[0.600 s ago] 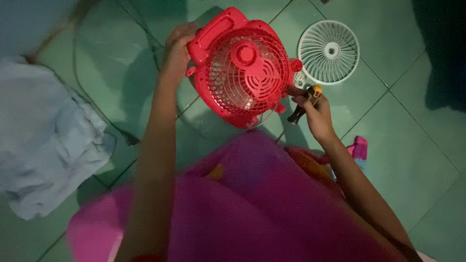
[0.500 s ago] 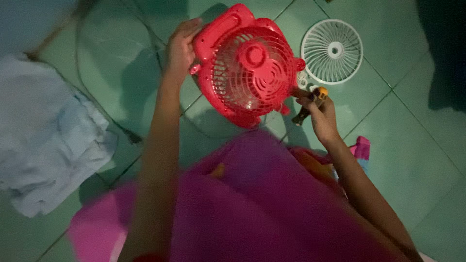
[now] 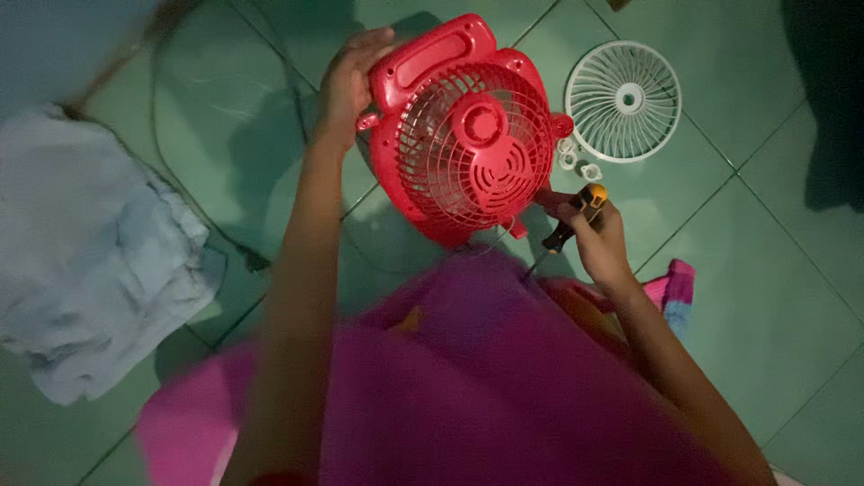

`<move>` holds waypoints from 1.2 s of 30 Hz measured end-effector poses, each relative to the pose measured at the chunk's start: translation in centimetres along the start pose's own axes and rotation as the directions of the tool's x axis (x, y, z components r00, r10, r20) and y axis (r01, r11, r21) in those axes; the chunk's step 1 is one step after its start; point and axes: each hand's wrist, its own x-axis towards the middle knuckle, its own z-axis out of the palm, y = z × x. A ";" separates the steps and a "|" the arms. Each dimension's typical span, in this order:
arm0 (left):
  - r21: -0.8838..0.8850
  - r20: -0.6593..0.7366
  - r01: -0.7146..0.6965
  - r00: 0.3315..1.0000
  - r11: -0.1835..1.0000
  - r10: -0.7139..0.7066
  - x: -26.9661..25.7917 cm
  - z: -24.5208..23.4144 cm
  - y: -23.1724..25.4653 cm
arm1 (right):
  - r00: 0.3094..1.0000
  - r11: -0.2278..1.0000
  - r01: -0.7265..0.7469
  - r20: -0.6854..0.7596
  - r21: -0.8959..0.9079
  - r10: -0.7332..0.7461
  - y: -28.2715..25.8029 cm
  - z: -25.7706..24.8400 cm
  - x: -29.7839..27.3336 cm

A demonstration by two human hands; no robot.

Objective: The person uses a screwdriver to remove screws from the back of a red electric fan. They loosen and remove multiple screws, then detach the rear grille and set it aside.

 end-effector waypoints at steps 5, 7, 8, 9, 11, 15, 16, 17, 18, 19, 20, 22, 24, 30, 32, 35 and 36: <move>-0.052 0.060 -0.030 0.998 0.998 0.033 0.2 0.0 0.1 | 0.999 0.993 0.037 -0.022 -0.114 -0.040 -0.7 -0.2 -0.1; -0.044 0.054 -0.021 0.998 0.999 0.023 0.3 0.2 0.3 | 0.996 0.984 0.068 -0.044 -0.167 -0.076 -1.2 -0.3 0.0; -0.028 0.050 -0.033 0.998 0.999 0.034 0.2 0.4 0.4 | 0.994 0.976 0.094 -0.044 -0.195 -0.105 -1.5 -0.8 0.2; -0.013 0.047 -0.045 0.998 0.999 0.045 0.2 0.7 0.4 | 0.990 0.967 0.120 -0.043 -0.224 -0.133 -1.9 -1.3 0.3; 0.038 0.006 -0.044 0.999 0.998 0.043 0.3 1.0 0.6 | 0.975 0.949 0.101 -0.160 -0.297 -0.154 -2.5 -2.2 0.6; 0.277 -0.037 -0.029 0.998 0.961 0.041 0.0 1.3 1.1 | 0.900 0.921 0.202 -0.309 -0.333 -0.309 -3.9 -4.1 1.0; 0.257 -0.045 -0.002 0.999 0.967 0.014 0.1 1.3 1.2 | 0.879 0.915 0.240 -0.328 -0.324 -0.347 -4.4 -4.7 1.2; 0.237 -0.053 0.025 0.999 0.971 -0.013 0.1 1.4 1.3 | 0.856 0.907 0.280 -0.346 -0.315 -0.384 -4.7 -5.0 1.5; 0.216 -0.061 0.052 0.997 0.975 -0.040 0.2 1.5 1.3 | 0.849 0.920 0.288 -0.373 -0.266 -0.374 -5.0 -5.2 1.8; 0.200 -0.062 0.051 0.997 0.979 -0.040 0.1 1.5 1.3 | 0.843 0.931 0.296 -0.399 -0.216 -0.360 -5.4 -5.2 2.1; 0.183 -0.063 0.050 0.997 0.982 -0.039 0.0 1.4 1.3 | 0.838 0.939 0.303 -0.423 -0.165 -0.345 -5.7 -5.0 2.5; 0.174 -0.073 0.038 0.997 0.984 -0.025 -0.1 1.2 1.3 | 0.824 0.907 0.420 -0.413 -0.012 -0.387 -6.2 -4.0 3.8; 0.189 -0.086 0.017 0.996 0.982 -0.001 -0.5 1.3 1.1 | 0.817 0.860 0.499 -0.391 0.110 -0.424 -6.5 -3.0 4.8; 0.108 -0.022 0.066 0.998 0.992 -0.064 -1.0 1.0 1.5 | 0.823 0.822 0.561 -0.182 0.100 -0.539 -8.8 0.4 6.4; 0.146 -0.020 0.045 0.999 0.988 -0.043 -1.2 1.1 1.5 | 0.842 0.842 0.536 -0.105 0.060 -0.529 -10.0 1.6 6.1; 0.151 -0.004 0.038 0.999 0.988 -0.038 -1.1 1.0 1.8 | 0.783 0.770 0.618 0.034 -0.159 -0.621 -12.1 3.3 5.8; 0.143 0.005 0.042 0.999 0.989 -0.043 -1.1 1.0 1.8 | 0.764 0.735 0.641 0.096 -0.220 -0.638 -12.8 3.9 5.9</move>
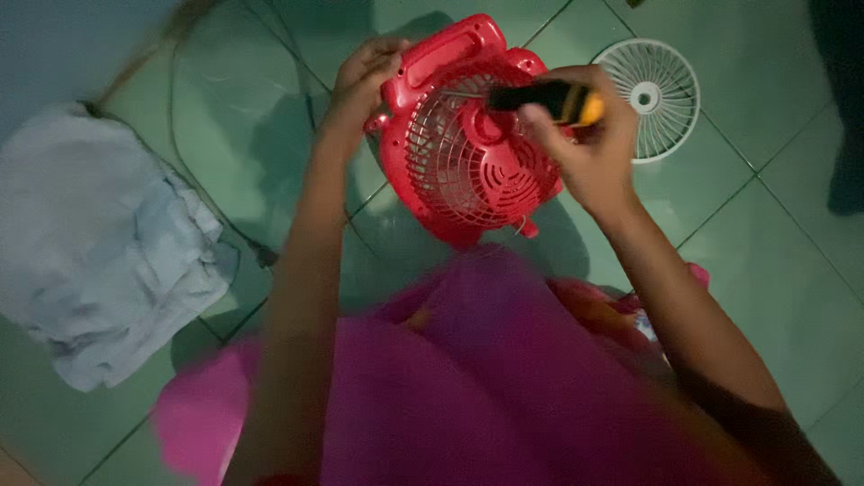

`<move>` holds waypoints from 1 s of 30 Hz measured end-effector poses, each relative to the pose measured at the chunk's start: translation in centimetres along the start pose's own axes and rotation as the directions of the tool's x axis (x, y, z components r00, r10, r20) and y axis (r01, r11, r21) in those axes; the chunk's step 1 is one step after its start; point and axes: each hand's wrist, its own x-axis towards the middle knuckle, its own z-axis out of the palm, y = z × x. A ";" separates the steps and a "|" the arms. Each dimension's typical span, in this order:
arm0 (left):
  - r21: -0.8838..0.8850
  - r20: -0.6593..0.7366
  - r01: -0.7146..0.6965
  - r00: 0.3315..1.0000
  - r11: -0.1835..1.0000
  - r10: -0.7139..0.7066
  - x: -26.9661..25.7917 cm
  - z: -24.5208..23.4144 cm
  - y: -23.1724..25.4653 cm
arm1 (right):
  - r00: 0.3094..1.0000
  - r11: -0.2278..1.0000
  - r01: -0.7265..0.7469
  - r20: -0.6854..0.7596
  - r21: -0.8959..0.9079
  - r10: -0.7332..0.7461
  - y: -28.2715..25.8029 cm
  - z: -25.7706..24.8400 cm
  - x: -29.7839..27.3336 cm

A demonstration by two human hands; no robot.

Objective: The person uses a screwdriver to remove screws from the back of a red electric fan. They loosen and remove multiple screws, then detach the rear grille and set it aside.

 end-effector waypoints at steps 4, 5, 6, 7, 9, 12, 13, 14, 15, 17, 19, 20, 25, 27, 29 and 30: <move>0.082 0.050 -0.062 0.997 0.995 0.058 0.4 0.0 -0.2 | 0.979 0.989 0.125 0.169 -0.078 -0.110 -1.6 1.4 1.9; 0.094 0.083 -0.099 0.992 0.991 0.091 0.4 -0.1 -0.3 | 0.970 0.988 0.148 0.200 -0.052 -0.135 -1.9 1.9 2.1; 0.104 0.117 -0.136 0.985 0.985 0.123 0.4 -0.1 -0.3 | 0.961 0.974 0.204 0.210 -0.102 -0.180 -2.0 2.5 2.5; 0.078 0.105 -0.119 0.988 0.990 0.110 0.5 -0.1 -0.3 | 0.949 0.954 0.260 0.223 -0.152 -0.223 -2.0 3.1 3.0; 0.026 0.082 -0.086 0.993 0.996 0.083 0.8 0.2 -0.3 | 0.933 0.926 0.316 0.246 -0.204 -0.264 -2.0 3.8 3.4; 0.078 0.091 -0.104 0.991 0.991 0.097 0.7 0.5 0.2 | 0.930 0.925 0.316 0.264 -0.213 -0.257 -1.8 4.4 3.7; 0.089 0.065 -0.063 0.996 0.994 0.057 0.6 0.6 0.4 | 0.930 0.926 0.314 0.265 -0.211 -0.255 -1.7 4.6 3.8; 0.099 0.038 -0.021 0.999 0.995 0.018 0.5 0.7 0.5 | 0.930 0.927 0.312 0.266 -0.209 -0.253 -1.7 4.7 3.8; 0.108 0.012 0.020 1.000 0.994 -0.021 0.4 0.7 0.6 | 0.932 0.928 0.306 0.265 -0.214 -0.247 -1.7 4.8 3.8; 0.134 0.037 -0.055 0.998 0.989 0.050 0.2 0.7 0.6 | 0.936 0.930 0.294 0.264 -0.222 -0.233 -1.7 5.1 3.8; 0.145 0.042 -0.086 0.996 0.986 0.081 0.3 0.5 0.2 | 0.926 0.919 0.318 0.284 -0.235 -0.248 -1.8 5.5 3.9; 0.144 0.033 -0.081 0.996 0.986 0.077 0.5 0.3 0.0 | 0.921 0.912 0.331 0.294 -0.240 -0.257 -1.9 5.7 4.0; 0.138 -0.039 -0.023 0.999 0.990 0.029 0.4 -1.6 -2.7 | 0.839 0.824 0.467 0.455 -0.322 -0.298 -2.9 7.6 5.1; 0.174 -0.082 0.012 0.997 0.985 0.002 0.1 -2.9 -4.5 | 0.810 0.836 0.462 0.524 -0.296 -0.262 -3.3 9.1 5.5; 0.249 -0.153 0.090 0.987 0.964 -0.053 -0.4 -4.3 -6.9 | 0.794 0.876 0.423 0.560 -0.231 -0.237 -3.6 10.7 5.9; 0.283 -0.190 0.131 0.979 0.950 -0.078 -0.4 -5.2 -8.1 | 0.773 0.892 0.396 0.604 -0.219 -0.195 -3.6 11.4 6.2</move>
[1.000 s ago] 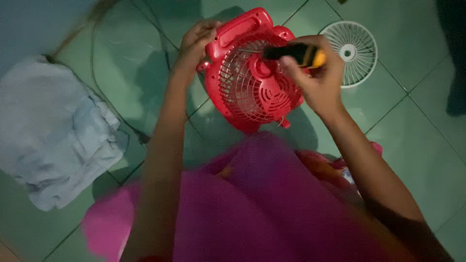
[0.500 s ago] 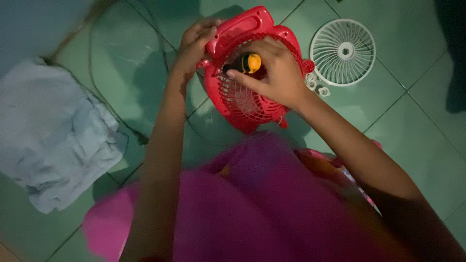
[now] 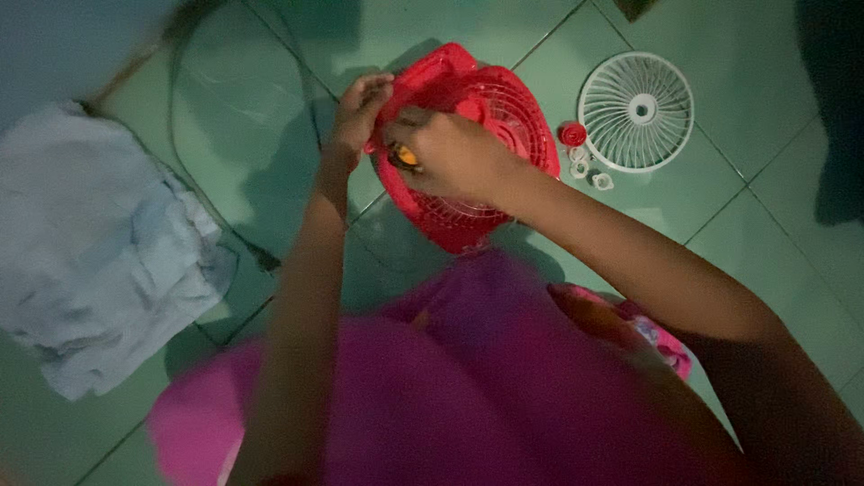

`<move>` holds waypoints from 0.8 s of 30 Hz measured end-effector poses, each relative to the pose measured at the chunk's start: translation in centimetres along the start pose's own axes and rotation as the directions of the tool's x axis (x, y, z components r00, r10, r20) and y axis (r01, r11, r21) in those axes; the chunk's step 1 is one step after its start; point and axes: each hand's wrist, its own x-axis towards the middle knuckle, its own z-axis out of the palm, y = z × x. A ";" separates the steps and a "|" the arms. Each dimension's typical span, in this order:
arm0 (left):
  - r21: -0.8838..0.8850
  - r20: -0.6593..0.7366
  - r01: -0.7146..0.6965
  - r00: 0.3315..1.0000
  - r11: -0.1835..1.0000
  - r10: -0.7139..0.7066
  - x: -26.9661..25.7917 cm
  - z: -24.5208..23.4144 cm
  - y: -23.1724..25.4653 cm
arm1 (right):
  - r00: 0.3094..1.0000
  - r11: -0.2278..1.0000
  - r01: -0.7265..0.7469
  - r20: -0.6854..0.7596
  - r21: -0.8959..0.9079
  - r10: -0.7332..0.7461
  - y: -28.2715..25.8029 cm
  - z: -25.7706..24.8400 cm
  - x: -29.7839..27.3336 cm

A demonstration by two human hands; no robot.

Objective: The person uses a screwdriver to remove screws from the back of a red electric fan. They loosen and remove multiple screws, then detach the rear grille and set it aside.

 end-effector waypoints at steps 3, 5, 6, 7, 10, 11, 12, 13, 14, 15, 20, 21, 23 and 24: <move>-0.167 0.030 -0.037 0.999 0.985 0.042 1.9 -0.7 -4.1 | 0.988 0.996 -0.052 0.151 0.078 0.040 0.6 1.2 2.0; -0.108 0.093 -0.132 0.985 0.985 0.142 2.1 -1.4 -6.3 | 0.978 0.989 -0.073 0.206 0.126 0.046 1.3 1.8 3.5; -0.080 0.125 -0.182 0.973 0.980 0.191 2.2 -1.7 -7.0 | 0.968 0.993 -0.074 0.245 0.087 0.051 1.7 2.0 4.1; -0.029 0.134 -0.264 0.955 0.964 0.265 2.4 -2.1 -7.3 | 0.958 0.996 -0.071 0.281 0.050 0.054 1.9 2.3 4.9; 0.143 0.156 -0.467 0.882 0.873 0.446 1.7 -2.3 -6.3 | 0.944 0.999 -0.027 0.330 0.020 0.019 2.2 2.5 6.1; 0.219 0.148 -0.510 0.860 0.832 0.488 0.9 -2.7 -5.4 | 0.941 1.000 -0.004 0.338 0.026 -0.005 2.0 2.6 6.4; 0.295 0.144 -0.546 0.836 0.784 0.529 -0.1 -3.1 -4.3 | 0.962 0.998 0.054 0.265 0.040 -0.063 1.7 2.7 6.6; 0.274 0.117 -0.476 0.879 0.836 0.462 -0.8 -3.4 -2.9 | 0.975 0.992 0.115 0.187 0.047 -0.122 1.4 2.7 6.9; 0.250 0.092 -0.401 0.916 0.881 0.391 -1.5 -3.7 -1.5 | 0.978 0.983 0.176 0.109 0.050 -0.180 1.1 2.8 7.1; 0.221 0.074 -0.320 0.947 0.921 0.312 -2.6 -3.9 -0.2 | 0.971 0.990 0.052 0.240 -0.134 -0.019 0.6 3.0 7.2; 0.167 0.082 -0.130 0.990 0.977 0.117 -8.7 -4.1 3.1 | 0.921 0.779 -0.028 0.286 -0.627 0.264 0.1 4.0 8.2; 0.235 0.086 -0.179 0.983 0.955 0.164 -9.6 -4.1 3.3 | 0.921 0.784 0.010 0.311 -0.621 0.235 0.4 4.0 8.4; 0.298 0.101 -0.202 0.979 0.933 0.179 -10.1 -3.7 3.4 | 0.916 0.793 0.087 0.362 -0.603 0.174 1.0 4.3 8.5; 0.331 0.108 -0.211 0.977 0.920 0.185 -10.6 -3.6 3.3 | 0.901 0.842 0.064 0.395 -0.535 0.183 1.3 4.4 8.5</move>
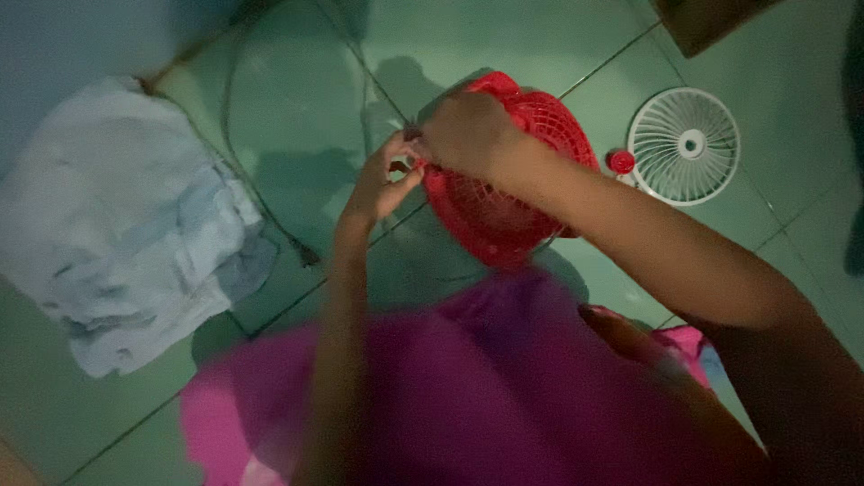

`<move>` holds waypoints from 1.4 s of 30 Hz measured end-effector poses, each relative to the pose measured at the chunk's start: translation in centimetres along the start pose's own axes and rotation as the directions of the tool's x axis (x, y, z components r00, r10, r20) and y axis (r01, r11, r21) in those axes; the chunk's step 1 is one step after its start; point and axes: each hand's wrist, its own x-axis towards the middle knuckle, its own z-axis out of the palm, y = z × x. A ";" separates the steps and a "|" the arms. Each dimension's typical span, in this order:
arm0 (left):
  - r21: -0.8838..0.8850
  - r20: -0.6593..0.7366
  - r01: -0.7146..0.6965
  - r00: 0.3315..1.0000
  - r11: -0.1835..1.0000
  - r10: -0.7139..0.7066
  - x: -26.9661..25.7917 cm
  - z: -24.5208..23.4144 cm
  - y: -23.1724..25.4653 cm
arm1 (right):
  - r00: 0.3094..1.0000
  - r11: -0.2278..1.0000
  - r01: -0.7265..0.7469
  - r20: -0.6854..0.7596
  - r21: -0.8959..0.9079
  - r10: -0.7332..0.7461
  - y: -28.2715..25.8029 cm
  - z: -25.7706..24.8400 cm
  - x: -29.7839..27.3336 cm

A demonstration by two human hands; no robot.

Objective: The person uses a screwdriver to remove screws from the back of a red electric fan. They loosen and remove multiple screws, then detach the rear grille and set it aside.

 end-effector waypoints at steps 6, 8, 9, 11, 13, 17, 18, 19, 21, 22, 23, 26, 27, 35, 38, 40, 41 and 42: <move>-0.011 0.001 0.125 0.992 0.992 -0.125 -0.7 0.3 2.5 | 0.980 0.989 0.141 0.139 0.045 -0.146 0.7 0.5 -0.3; -0.079 -0.032 0.157 0.987 0.984 -0.160 -0.9 0.6 3.7 | 0.973 0.973 0.229 -0.045 0.030 -0.227 0.6 0.5 -0.6; -0.114 -0.046 0.171 0.983 0.979 -0.178 -0.9 0.6 4.3 | 0.980 0.980 0.191 0.050 0.052 -0.193 0.6 0.3 -0.7; -0.003 -0.050 0.153 0.987 0.988 -0.153 -0.7 0.7 5.4 | 0.962 0.990 0.111 0.240 0.084 -0.129 1.0 -0.4 -0.6; -0.008 -0.048 0.153 0.987 0.988 -0.154 -0.7 0.8 6.0 | 0.972 0.975 0.172 0.135 0.141 -0.191 0.9 -0.9 -0.9; -0.074 -0.078 0.107 0.991 0.991 -0.113 -0.5 1.1 5.6 | 0.981 0.961 0.122 0.119 0.247 -0.155 0.9 -1.4 -1.5; -0.047 -0.095 0.075 0.992 0.996 -0.080 -0.5 1.4 5.3 | 0.982 0.970 0.127 0.115 0.206 -0.152 0.6 -1.4 -1.5; -0.013 -0.127 0.081 0.989 0.997 -0.082 -0.2 1.7 4.9 | 0.983 0.978 0.130 0.109 0.164 -0.149 0.5 -1.4 -1.4; 0.054 -0.190 0.097 0.978 0.994 -0.085 0.1 2.8 4.5 | 0.980 0.981 0.128 0.135 0.148 -0.148 0.5 -1.8 -1.3; 0.093 -0.201 0.047 0.979 0.995 -0.027 -0.1 3.0 4.4 | 0.974 0.977 0.123 0.166 0.176 -0.153 0.6 -2.0 -1.3; 0.133 -0.209 -0.005 0.977 0.991 0.033 -0.1 3.3 4.2 | 0.968 0.972 0.117 0.196 0.201 -0.157 0.8 -2.3 -1.3; 0.186 -0.258 -0.022 0.964 0.982 0.070 0.1 3.6 4.3 | 0.958 0.970 0.114 0.234 0.212 -0.164 0.6 -2.9 -1.0; 0.193 -0.280 -0.002 0.958 0.981 0.057 -0.1 3.7 4.5 | 0.959 0.971 0.124 0.225 0.205 -0.170 0.4 -3.0 -1.2; 0.493 -0.488 -0.063 0.805 0.868 0.336 -0.8 6.3 5.1 | 0.973 0.974 0.126 0.169 0.186 -0.158 0.4 -3.6 -1.0; 0.272 -0.604 0.005 0.779 0.962 0.166 -0.7 7.7 4.3 | 0.954 0.968 -0.203 0.254 0.149 0.161 -0.6 -2.8 -0.6; 0.211 -0.662 0.063 0.744 0.976 0.095 -1.1 8.5 3.8 | 0.949 0.978 -0.209 0.245 0.009 0.200 -1.9 -1.8 -0.4; 0.345 -0.680 0.048 0.701 0.937 0.214 -1.0 8.8 3.8 | 0.946 0.975 -0.212 0.237 -0.063 0.221 -2.2 -1.5 -0.2; 0.473 -0.678 0.042 0.656 0.880 0.333 -0.8 8.9 3.8 | 0.960 0.982 -0.183 0.206 -0.053 0.190 -2.2 -1.2 0.0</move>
